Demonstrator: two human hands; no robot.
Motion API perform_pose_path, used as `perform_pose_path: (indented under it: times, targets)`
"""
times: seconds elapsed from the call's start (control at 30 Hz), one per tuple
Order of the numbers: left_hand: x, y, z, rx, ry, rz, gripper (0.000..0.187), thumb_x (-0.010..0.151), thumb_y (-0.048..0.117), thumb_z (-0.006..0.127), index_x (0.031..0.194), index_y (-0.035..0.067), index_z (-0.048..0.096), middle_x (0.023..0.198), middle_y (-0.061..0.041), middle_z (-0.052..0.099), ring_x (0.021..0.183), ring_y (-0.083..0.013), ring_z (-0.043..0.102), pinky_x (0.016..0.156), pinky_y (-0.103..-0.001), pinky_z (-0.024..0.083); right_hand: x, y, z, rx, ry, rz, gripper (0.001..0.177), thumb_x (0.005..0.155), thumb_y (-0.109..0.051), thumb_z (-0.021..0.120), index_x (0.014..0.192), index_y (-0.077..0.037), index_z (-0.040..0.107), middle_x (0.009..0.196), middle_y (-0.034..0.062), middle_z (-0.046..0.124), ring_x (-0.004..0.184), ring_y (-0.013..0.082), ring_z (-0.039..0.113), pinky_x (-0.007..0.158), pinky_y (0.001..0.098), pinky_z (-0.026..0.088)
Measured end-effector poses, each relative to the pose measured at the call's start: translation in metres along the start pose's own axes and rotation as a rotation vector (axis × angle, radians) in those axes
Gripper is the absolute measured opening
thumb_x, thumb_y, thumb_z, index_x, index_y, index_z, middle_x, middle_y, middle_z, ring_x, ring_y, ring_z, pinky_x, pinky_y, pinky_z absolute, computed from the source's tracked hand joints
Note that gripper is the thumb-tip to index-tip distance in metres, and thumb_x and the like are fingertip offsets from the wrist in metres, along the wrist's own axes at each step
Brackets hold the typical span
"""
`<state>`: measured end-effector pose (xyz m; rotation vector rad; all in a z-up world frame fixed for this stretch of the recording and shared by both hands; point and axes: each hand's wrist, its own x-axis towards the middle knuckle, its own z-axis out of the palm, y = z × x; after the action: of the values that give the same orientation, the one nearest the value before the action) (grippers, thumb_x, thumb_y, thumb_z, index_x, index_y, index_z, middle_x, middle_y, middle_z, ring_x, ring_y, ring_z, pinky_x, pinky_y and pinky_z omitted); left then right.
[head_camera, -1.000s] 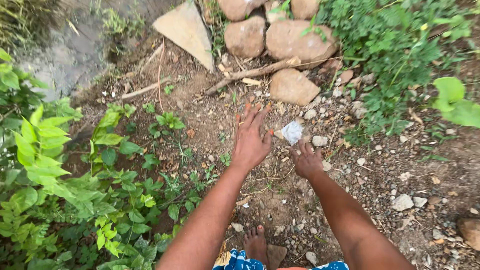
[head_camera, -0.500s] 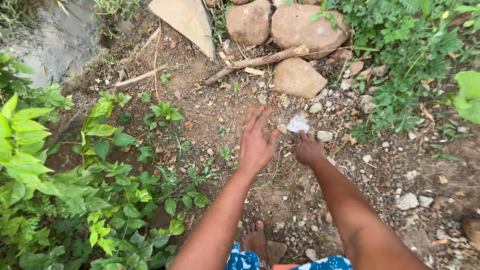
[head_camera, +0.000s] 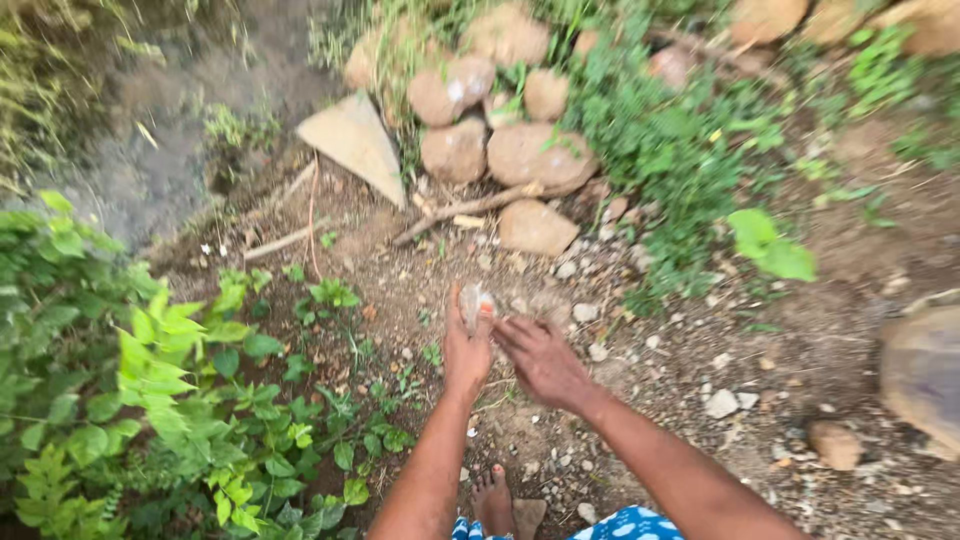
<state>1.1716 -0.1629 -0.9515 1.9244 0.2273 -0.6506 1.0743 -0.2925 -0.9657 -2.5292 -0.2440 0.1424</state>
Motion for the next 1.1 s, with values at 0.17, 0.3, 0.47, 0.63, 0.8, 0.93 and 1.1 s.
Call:
perform_pose_path:
  times: [0.17,0.3,0.47,0.63,0.8,0.93,1.1]
  targets:
    - [-0.029,0.072,-0.007,0.174,0.038,0.027,0.046,0.091,0.009,0.071,0.136,0.018,0.068,0.113,-0.015,0.080,0.104,-0.0228,0.078,0.090,-0.034,0.058,-0.012,-0.035,-0.113,-0.049,-0.043,-0.074,0.069,0.082,-0.005,0.062,0.150,-0.011,0.052,0.163,0.0055,0.040,0.147,0.0265,0.037,0.118,0.0527,0.032]
    - [-0.064,0.139,-0.034,0.250,0.048,0.226,0.044,0.084,0.003,0.071,0.123,0.020,0.074,0.099,-0.010,0.079,0.089,-0.0216,0.076,0.081,-0.037,0.057,-0.032,-0.048,-0.201,-0.250,-0.056,0.186,0.064,0.079,-0.003,0.060,0.142,-0.013,0.055,0.162,0.0127,0.031,0.149,0.0292,0.033,0.119,0.0559,0.028]
    - [-0.100,0.223,-0.064,0.308,0.007,0.232,0.034,0.080,0.000,0.065,0.104,0.018,0.079,0.095,-0.008,0.081,0.086,-0.0237,0.078,0.081,-0.039,0.059,-0.095,-0.054,-0.312,-0.476,0.036,0.459,0.063,0.082,-0.002,0.057,0.144,-0.013,0.054,0.166,0.0142,0.026,0.151,0.0283,0.030,0.116,0.0573,0.034]
    - [-0.134,0.312,-0.059,0.358,0.047,0.611,0.023,0.087,0.005,0.059,0.100,0.010,0.078,0.094,-0.018,0.077,0.091,-0.0351,0.074,0.085,-0.046,0.055,-0.181,-0.095,-0.405,-0.455,0.160,0.720,0.062,0.085,-0.008,0.056,0.146,-0.016,0.054,0.167,0.0126,0.026,0.148,0.0307,0.030,0.113,0.0598,0.033]
    - [-0.200,0.397,-0.013,0.384,-0.072,0.764,0.017,0.095,0.018,0.065,0.097,0.003,0.073,0.090,-0.024,0.071,0.087,-0.0410,0.069,0.079,-0.050,0.052,-0.284,-0.138,-0.455,-0.456,0.333,0.882,0.056,0.086,-0.015,0.060,0.141,-0.014,0.056,0.161,0.0155,0.032,0.145,0.0319,0.036,0.107,0.0554,0.039]
    - [-0.276,0.445,0.033,0.389,-0.204,0.807,0.016,0.089,0.018,0.064,0.096,0.006,0.072,0.087,-0.021,0.070,0.080,-0.0374,0.068,0.075,-0.047,0.052,-0.367,-0.162,-0.474,-0.515,0.404,1.005,0.054,0.085,-0.015,0.059,0.139,-0.016,0.059,0.159,0.0155,0.037,0.146,0.0305,0.038,0.108,0.0540,0.041]
    - [-0.354,0.463,0.107,0.371,-0.283,1.155,0.019,0.090,0.022,0.069,0.090,0.003,0.069,0.088,-0.019,0.063,0.082,-0.0378,0.062,0.075,-0.048,0.049,-0.478,-0.181,-0.482,-0.533,0.504,1.138,0.054,0.084,-0.015,0.060,0.139,-0.015,0.060,0.159,0.0149,0.039,0.144,0.0311,0.039,0.108,0.0563,0.040]
